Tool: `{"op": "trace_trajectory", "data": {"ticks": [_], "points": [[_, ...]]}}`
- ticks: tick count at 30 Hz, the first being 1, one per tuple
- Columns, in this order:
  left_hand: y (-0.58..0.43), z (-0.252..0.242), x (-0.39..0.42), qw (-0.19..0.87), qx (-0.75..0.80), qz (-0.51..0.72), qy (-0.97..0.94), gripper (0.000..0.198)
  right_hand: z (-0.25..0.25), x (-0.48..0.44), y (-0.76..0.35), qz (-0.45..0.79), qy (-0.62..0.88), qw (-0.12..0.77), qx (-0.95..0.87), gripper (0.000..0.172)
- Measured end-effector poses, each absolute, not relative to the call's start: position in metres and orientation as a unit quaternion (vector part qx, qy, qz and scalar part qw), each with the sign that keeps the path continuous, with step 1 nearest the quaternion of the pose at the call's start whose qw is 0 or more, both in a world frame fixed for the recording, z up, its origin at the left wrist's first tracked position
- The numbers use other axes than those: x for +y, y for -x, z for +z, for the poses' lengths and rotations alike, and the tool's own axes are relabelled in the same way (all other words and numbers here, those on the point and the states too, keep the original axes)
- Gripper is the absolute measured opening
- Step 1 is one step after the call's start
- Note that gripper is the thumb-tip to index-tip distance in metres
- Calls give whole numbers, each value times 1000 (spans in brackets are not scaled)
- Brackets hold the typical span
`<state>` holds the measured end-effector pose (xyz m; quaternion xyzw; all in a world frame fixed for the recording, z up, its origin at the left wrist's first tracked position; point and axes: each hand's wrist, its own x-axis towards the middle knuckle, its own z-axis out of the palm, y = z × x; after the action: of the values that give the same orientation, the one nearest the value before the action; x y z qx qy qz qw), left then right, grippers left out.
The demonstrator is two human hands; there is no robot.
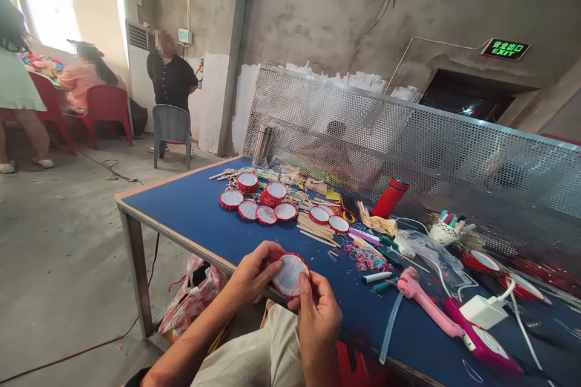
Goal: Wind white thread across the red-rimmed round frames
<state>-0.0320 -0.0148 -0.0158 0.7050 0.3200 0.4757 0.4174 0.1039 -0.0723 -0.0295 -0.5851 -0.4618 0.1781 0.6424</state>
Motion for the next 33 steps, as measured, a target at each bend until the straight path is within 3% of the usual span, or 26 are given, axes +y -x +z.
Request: {"op": "trace_trajectory", "data": {"ticks": [13,33], "points": [[16,-25,-21,267,395,515,-713,13,-30,-72,-101,157,597,633,-468,46],[10,-25,-21,155,382,519,-749,16,-33,-73,-101,122,593,625,-493,38]]}}
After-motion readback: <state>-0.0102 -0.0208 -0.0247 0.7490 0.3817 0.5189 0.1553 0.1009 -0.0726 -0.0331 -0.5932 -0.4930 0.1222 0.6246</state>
